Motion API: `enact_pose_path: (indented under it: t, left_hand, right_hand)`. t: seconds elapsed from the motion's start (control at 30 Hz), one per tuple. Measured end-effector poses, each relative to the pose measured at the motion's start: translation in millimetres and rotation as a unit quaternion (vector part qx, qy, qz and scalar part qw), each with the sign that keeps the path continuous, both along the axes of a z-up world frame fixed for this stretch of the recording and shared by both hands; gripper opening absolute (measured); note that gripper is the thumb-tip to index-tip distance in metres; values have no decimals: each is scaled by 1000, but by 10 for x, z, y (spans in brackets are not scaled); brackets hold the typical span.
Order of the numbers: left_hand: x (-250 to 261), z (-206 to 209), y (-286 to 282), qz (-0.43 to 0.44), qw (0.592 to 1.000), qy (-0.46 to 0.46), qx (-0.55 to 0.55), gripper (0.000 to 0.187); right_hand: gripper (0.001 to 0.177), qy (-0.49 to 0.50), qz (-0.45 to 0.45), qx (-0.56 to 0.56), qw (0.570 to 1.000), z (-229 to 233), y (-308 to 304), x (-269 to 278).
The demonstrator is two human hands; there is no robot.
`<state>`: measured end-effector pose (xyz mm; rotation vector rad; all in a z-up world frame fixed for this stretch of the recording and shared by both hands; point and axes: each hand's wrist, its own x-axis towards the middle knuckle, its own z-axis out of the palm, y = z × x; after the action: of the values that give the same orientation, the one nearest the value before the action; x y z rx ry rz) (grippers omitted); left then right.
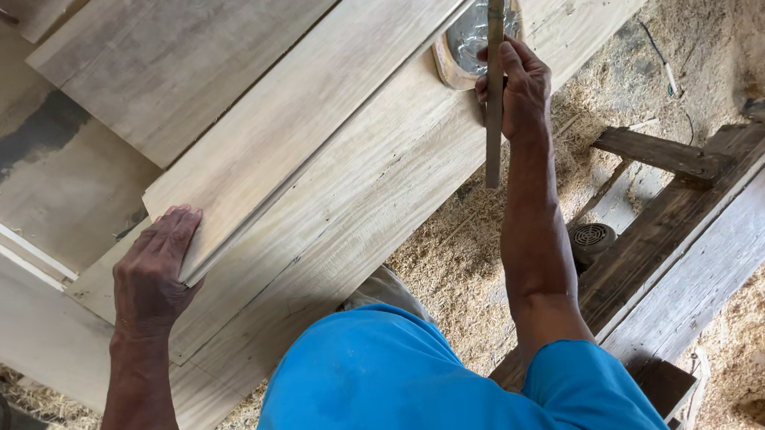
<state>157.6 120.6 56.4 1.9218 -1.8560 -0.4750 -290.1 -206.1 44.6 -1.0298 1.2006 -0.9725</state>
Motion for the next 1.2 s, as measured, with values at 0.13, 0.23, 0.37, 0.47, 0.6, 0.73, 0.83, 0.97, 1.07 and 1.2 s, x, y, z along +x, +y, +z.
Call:
enact_pose_path:
  t: [0.13,0.23,0.37,0.47,0.6,0.73,0.83,0.97,1.07,1.2]
  left_hand:
    - [18,-1,3,1,1000,12,-2,72]
    - [28,-6,-7,0,1000,11,-3,73]
    - [33,-12,-21,6,1000,11,-6,73]
    - [28,-12,18,4,1000,8,-14,66]
    - [35,-11,6,-7,1000,1,-14,77]
    - [21,-12,-6,6,1000,13,-21,62]
    - [12,9,8,8,1000,21,-15,66]
    - [5,40,-7,7,1000,17,-8,69]
    - [14,40,-30,8,1000,23,-16,65]
    - [7,8,-9,5,1000,11,-23,58]
  right_hand:
    - [25,132,-46,-37,989,-181,96,81]
    - [23,240,-57,-133,960,-285,216,154]
    - [17,427,-5,-336,840,-264,362,33]
    - [17,506,31,-340,792,-150,525,1]
    - [18,566,75,-439,694,96,523,-49]
    - [13,635,101,-429,635,236,126,-143]
    - [11,670,119,-440,586,289,-273,-264]
    - [11,680,116,-400,604,313,-687,-506]
    - [10,669,79,-355,648,314,-757,-608]
    - [13,655,155,-361,645,496,-697,-649]
